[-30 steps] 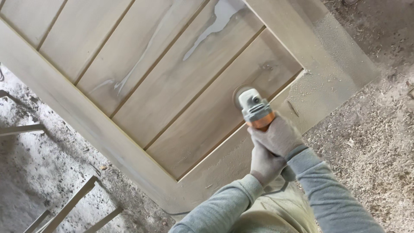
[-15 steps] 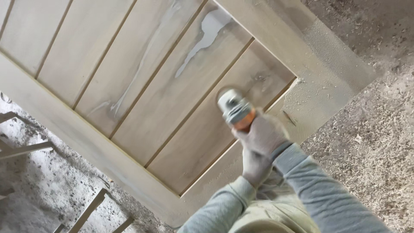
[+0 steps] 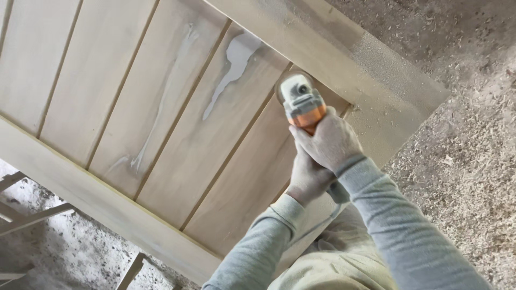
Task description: The person sands the surface of a wooden door using a power sander.
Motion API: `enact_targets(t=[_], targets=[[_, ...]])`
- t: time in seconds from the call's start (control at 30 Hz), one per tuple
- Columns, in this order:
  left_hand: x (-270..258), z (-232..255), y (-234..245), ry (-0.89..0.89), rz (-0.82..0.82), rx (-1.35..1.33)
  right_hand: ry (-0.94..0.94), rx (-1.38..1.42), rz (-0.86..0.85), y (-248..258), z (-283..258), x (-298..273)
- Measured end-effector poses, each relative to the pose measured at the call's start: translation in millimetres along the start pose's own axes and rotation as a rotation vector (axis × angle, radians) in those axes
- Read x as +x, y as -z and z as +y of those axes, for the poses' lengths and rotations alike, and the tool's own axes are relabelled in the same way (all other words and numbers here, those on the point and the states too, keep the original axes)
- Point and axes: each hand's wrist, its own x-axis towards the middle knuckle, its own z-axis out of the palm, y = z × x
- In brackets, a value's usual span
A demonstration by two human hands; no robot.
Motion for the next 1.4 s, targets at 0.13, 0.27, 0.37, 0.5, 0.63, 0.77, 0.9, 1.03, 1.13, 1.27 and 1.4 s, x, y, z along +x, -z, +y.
enact_targets(t=[0.13,0.27,0.37,0.5,0.63,0.77,0.9,1.03,1.13,1.27,1.4], targets=[[-19.2,-9.2,-23.0,-0.06,-0.041,-0.036,-0.065,-0.02,0.035,0.6,24.5,-20.6],[-29.9,-2.3,-28.6,0.102,-0.103,0.044,-0.106,-0.032,0.062,2.1,41.5,-37.6],[-38.0,4.5,-28.5,0.178,-0.123,0.083,-0.158,-0.002,0.062,0.3,44.2,-46.2],[-46.0,5.1,-21.2,0.174,-0.119,0.092,-0.104,0.071,0.089,-5.0,42.2,-57.9],[-58.0,-2.1,-20.2,0.199,-0.104,0.098,-0.11,0.064,0.074,-14.0,43.8,-65.3],[-64.7,-8.3,-18.5,0.203,-0.103,0.163,-0.106,0.07,0.045,-17.8,43.8,-70.4],[-74.8,-10.9,-16.8,0.19,-0.092,0.136,-0.072,0.056,0.057,-22.7,44.7,-77.7],[-82.8,-9.6,-14.8,0.192,-0.065,0.109,0.02,0.089,0.062,-29.6,43.1,-81.5],[-90.3,-9.4,-12.4,0.191,-0.041,0.118,0.038,0.088,0.04,-34.7,41.6,-86.1],[-102.5,-13.5,-9.5,0.198,-0.027,0.047,-0.072,0.018,-0.062,-45.4,38.8,-91.5],[-122.1,-33.8,-10.0,0.214,0.052,-0.073,-0.006,0.043,-0.118,-58.5,30.9,-102.6]])
